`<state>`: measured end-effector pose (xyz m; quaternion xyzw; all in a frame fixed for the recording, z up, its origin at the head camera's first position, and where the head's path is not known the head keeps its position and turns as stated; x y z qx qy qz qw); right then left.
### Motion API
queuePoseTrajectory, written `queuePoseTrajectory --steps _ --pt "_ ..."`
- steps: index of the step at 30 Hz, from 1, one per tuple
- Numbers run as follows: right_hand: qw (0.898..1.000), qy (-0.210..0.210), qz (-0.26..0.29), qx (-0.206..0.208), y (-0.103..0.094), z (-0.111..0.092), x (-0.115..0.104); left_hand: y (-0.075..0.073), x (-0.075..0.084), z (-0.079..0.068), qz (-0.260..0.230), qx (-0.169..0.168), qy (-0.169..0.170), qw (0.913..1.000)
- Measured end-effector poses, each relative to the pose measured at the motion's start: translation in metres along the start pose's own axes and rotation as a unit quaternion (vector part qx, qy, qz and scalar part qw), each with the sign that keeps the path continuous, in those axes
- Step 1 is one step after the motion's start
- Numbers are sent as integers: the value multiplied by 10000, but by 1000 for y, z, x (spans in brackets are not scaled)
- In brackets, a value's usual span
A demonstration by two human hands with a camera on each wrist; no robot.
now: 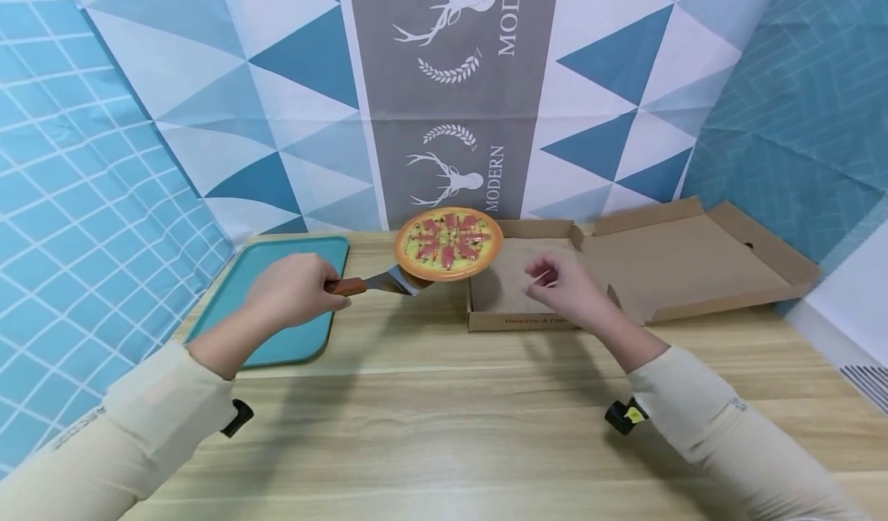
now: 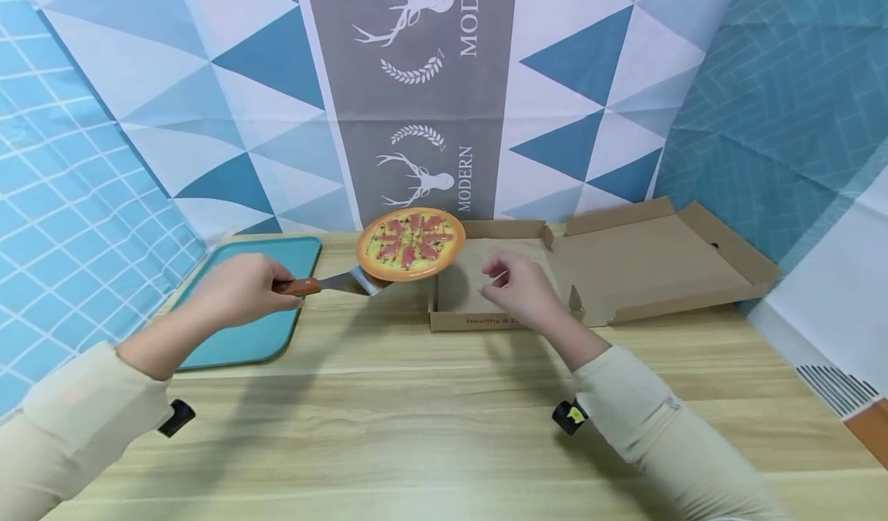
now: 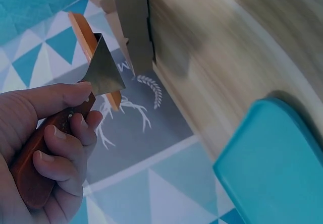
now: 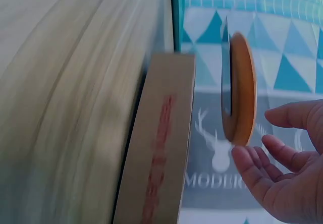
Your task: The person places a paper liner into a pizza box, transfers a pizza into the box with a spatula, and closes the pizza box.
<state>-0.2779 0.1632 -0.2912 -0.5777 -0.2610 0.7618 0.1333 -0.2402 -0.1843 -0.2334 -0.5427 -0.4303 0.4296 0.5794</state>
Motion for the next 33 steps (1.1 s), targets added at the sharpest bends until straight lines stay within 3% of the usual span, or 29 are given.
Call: queuePoseTrajectory --steps 9,16,26,33 --pt "9980 500 -86 367 -46 -20 36 -3 23 18 137 -146 214 9996" --pt "9959 774 -27 462 -67 -34 49 -2 40 33 60 -121 322 9994" --pt "9930 1068 -123 496 -75 -39 70 2 64 54 157 27 501 9986" --pt "9929 1051 -549 74 -70 -42 83 9 76 71 241 85 599 9979"
Point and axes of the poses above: each hand's wrist, its own z-axis towards the middle knuckle, its own y-axis out of the palm, x = y × z, the point moved 5 cm from there along z, towards the middle knuckle, and after that the axes turned 7 degrees about z, right-handed, at the moved point
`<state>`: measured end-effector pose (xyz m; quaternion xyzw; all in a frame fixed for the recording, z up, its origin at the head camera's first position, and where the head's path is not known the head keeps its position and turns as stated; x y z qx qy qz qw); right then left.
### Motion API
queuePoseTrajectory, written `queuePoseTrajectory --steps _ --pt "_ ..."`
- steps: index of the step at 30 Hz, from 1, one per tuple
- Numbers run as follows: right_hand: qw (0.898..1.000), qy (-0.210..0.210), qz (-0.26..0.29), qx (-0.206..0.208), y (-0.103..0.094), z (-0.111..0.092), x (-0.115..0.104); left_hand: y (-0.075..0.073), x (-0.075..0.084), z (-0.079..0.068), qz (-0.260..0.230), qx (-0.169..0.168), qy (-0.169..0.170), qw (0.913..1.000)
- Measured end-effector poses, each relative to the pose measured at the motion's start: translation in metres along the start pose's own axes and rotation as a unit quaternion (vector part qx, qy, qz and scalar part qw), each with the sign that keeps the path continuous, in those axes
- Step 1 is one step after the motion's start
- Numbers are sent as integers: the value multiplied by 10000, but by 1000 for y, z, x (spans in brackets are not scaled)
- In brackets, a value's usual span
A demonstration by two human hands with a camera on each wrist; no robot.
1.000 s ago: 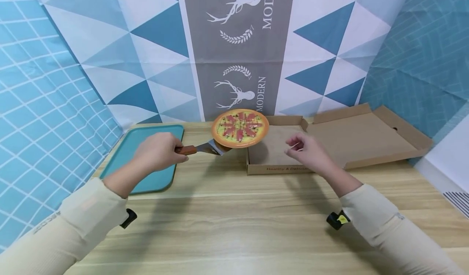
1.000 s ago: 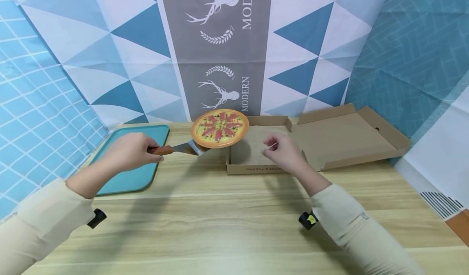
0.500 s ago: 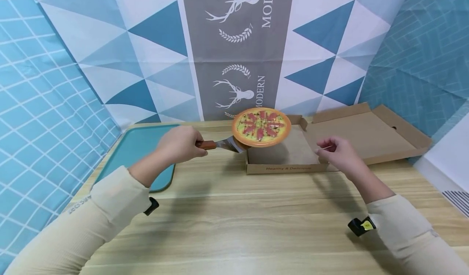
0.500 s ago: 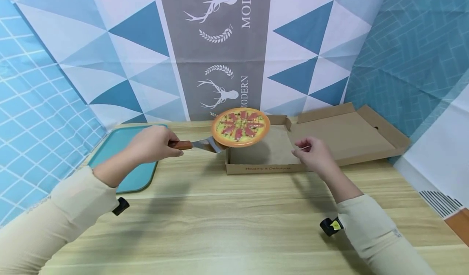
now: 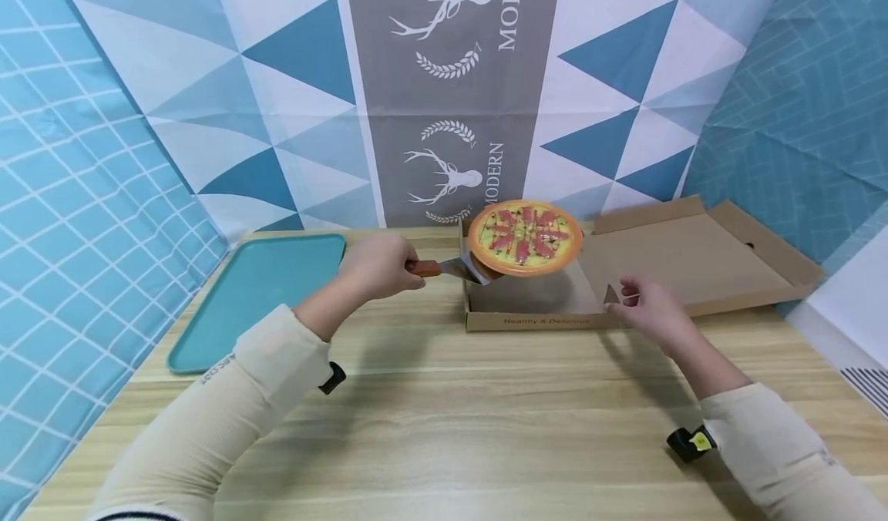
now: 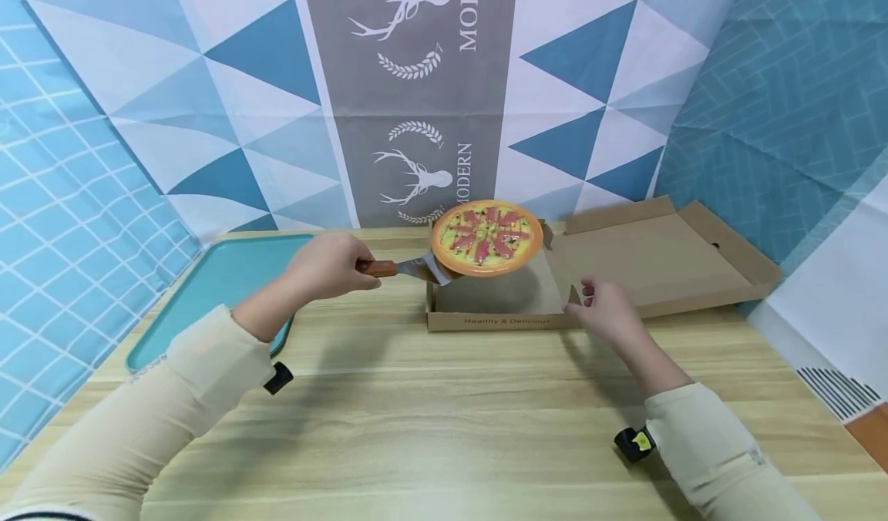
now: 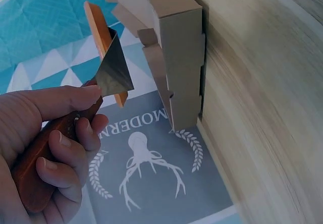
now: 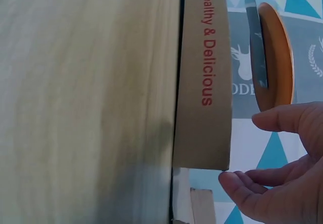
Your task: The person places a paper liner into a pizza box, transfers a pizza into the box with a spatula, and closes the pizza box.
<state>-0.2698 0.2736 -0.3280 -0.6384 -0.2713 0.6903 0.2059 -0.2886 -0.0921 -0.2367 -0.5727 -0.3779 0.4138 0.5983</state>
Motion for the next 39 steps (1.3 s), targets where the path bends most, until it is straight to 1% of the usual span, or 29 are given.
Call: queuePoseTrajectory --steps 3,5,8,12,14,18,27,33,39 --pt "9998 14 -84 -199 1 1 4 2 4 7 -61 -31 -12 10000" --pt "9994 83 -4 -334 2 1 7 3 6 11 -123 -76 -33 9999" --pt "9966 288 442 -634 4 2 14 5 9 17 -88 -121 -57 9999" --pt "9861 561 1241 -955 10 1 22 8 11 23 12 -163 -79 9998" --pt "9817 626 1513 -971 12 1 24 8 11 26 27 -175 -101 9998" --pt "9761 788 1822 -887 13 3 28 9 12 29 37 -185 -137 9997" --pt "9723 1133 1871 -829 13 4 31 13 16 32 228 -281 -122 9993" --pt "9726 1172 1861 -753 14 4 31 17 19 37 448 -353 -48 9984" --pt "9742 1136 1817 -712 14 4 31 22 21 44 421 -532 -142 9976"
Point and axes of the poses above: each hand's wrist, its own z-axis towards the middle knuckle, its own y-axis out of the palm, x = y × z, the point moved 5 cm from there along z, towards the middle knuckle, and after that the axes turned 7 degrees about z, right-handed, at the moved point
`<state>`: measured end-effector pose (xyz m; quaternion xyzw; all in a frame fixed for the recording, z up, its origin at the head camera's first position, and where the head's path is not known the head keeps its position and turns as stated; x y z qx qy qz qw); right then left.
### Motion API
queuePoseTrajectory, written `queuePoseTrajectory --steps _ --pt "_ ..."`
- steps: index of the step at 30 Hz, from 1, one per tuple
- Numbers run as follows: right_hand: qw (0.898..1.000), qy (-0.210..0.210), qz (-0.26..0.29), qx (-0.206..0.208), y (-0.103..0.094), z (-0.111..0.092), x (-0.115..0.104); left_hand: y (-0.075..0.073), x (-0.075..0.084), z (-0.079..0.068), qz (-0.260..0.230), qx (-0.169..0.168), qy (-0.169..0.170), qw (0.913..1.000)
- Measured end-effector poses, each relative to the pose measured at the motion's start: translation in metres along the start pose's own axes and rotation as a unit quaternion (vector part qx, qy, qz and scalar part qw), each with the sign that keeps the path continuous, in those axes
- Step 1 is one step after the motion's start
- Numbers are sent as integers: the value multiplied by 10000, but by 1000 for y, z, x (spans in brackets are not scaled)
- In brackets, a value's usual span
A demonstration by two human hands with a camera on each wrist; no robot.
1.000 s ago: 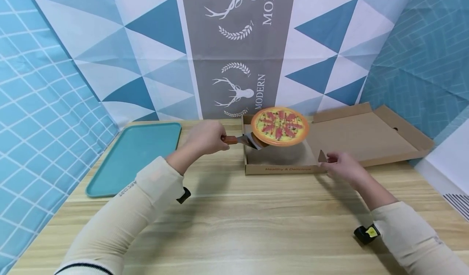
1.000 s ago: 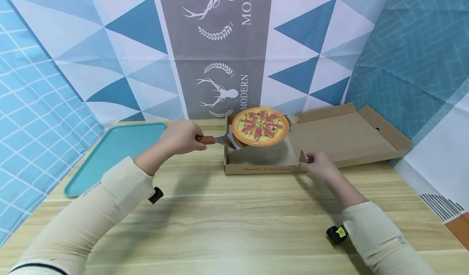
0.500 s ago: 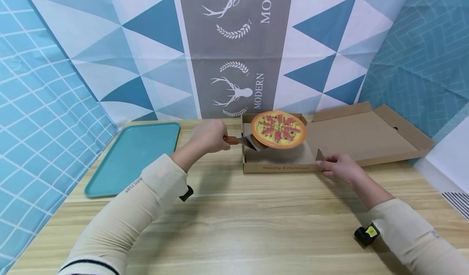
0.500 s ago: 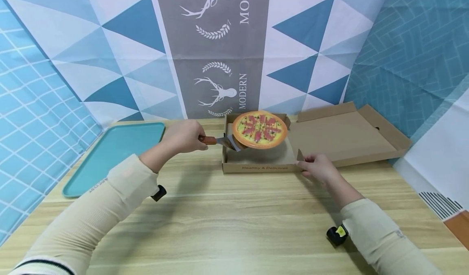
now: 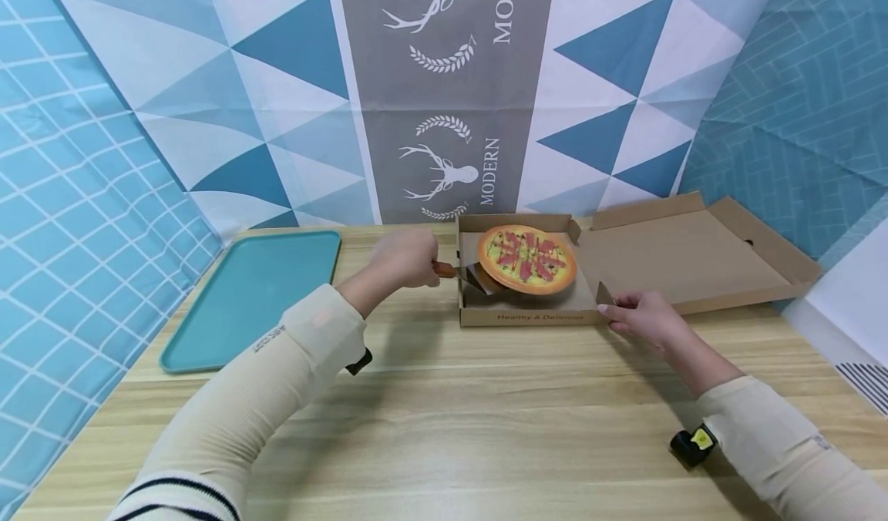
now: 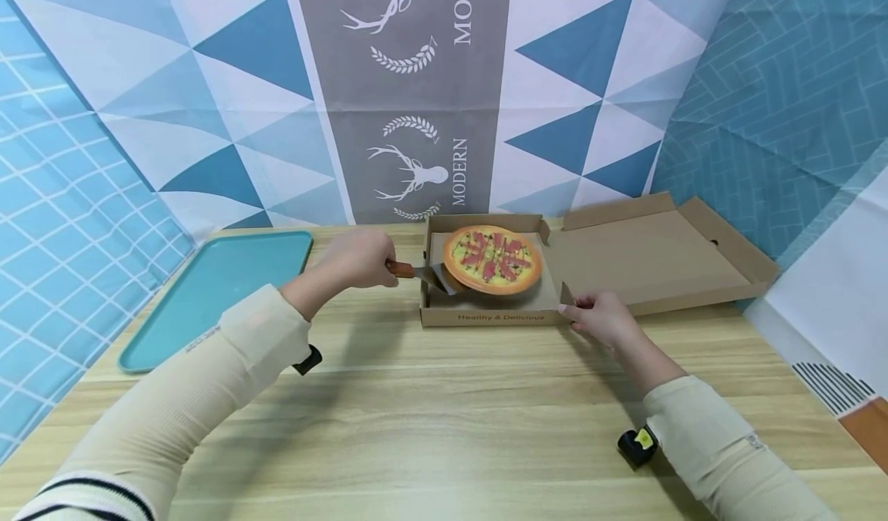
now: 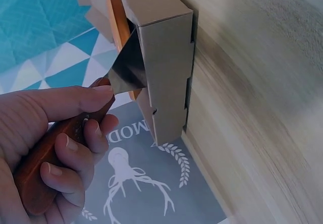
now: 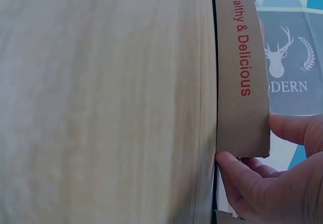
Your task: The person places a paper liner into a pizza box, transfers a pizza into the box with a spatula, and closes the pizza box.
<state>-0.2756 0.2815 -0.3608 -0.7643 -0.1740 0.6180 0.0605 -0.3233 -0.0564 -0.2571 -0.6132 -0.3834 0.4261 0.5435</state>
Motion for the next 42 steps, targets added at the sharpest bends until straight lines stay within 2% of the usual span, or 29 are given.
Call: queuePoseTrajectory --steps 15,24,30,42 --pt "9999 106 -7 42 0 0 0 1 8 9 47 -296 -100 9995" --pt "10000 56 -27 52 1 0 0 0 11 16 280 -257 -13 9993" --pt "10000 55 -5 44 1 0 0 -12 14 22 630 -398 16 9972" --pt "9999 64 -132 42 0 0 2 -53 24 29 1403 -700 355 9870"
Point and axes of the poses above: each hand's wrist, its own z-axis towards the middle knuckle, its own y-axis out of the palm, x = y × z, the point moved 5 cm from there along z, towards the middle knuckle, and after that the axes turned 7 degrees about z, right-handed, at the moved point
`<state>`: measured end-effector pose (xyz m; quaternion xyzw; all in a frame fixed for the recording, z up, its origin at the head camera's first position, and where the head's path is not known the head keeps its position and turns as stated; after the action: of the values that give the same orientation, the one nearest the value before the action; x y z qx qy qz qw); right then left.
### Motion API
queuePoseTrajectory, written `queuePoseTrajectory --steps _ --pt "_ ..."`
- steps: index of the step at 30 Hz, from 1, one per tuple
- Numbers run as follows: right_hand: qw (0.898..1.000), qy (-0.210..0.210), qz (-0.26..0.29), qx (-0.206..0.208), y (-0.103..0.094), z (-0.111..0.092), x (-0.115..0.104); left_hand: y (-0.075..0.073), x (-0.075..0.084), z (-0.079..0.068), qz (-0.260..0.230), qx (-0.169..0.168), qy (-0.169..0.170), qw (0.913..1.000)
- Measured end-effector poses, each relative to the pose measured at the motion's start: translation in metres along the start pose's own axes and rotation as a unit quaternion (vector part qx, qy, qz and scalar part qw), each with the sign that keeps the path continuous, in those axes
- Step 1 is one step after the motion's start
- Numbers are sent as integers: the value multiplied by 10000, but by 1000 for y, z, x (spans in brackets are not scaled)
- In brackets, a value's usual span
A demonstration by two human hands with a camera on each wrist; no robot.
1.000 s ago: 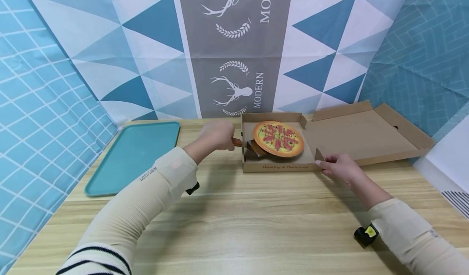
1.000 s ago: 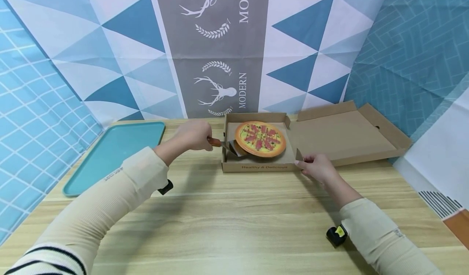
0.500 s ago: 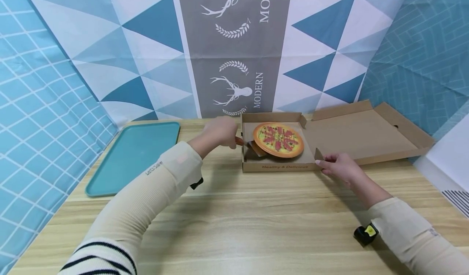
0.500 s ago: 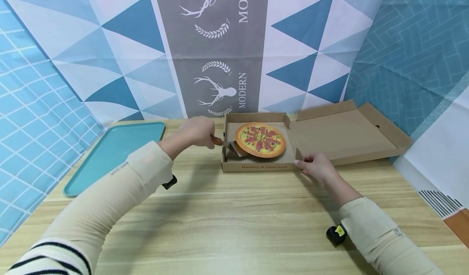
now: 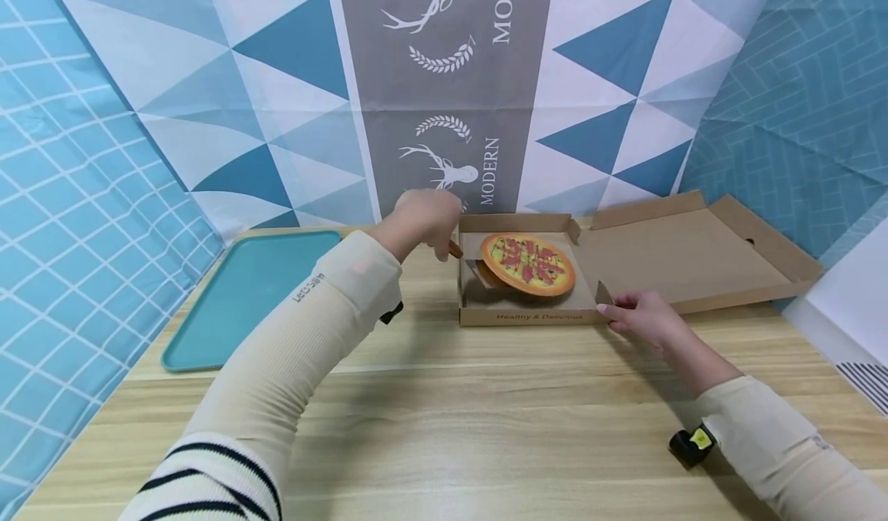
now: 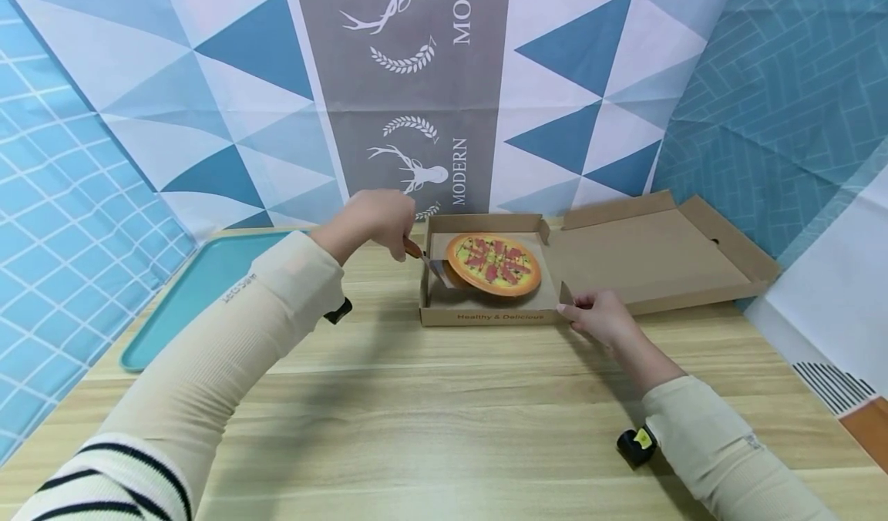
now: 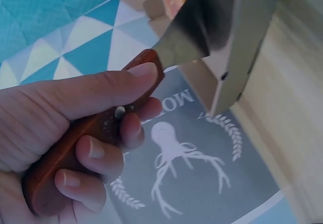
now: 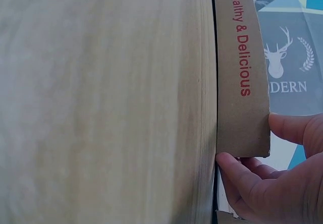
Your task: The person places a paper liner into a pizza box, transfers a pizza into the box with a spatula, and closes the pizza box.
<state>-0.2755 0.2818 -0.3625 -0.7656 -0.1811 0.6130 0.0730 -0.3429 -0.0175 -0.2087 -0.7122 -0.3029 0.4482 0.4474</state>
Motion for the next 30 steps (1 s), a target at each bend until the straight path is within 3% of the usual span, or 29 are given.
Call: queuePoseTrajectory --steps 14,30 --pt "10000 -9 -52 -16 0 -2 0 -30 -7 -13 584 -573 135 9966" --pt "9999 -51 90 11 0 -1 1 -37 -17 -33 809 -916 82 9925"
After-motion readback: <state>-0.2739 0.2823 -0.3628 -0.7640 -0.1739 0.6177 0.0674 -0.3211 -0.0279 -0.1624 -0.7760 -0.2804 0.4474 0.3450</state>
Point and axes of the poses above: each hand's wrist, its own z-axis towards the middle knuckle, its own y-axis out of the palm, x = y × z, the point moved 5 cm from there along z, towards the middle knuckle, and after that the axes turned 7 degrees about z, right-handed, at the moved point
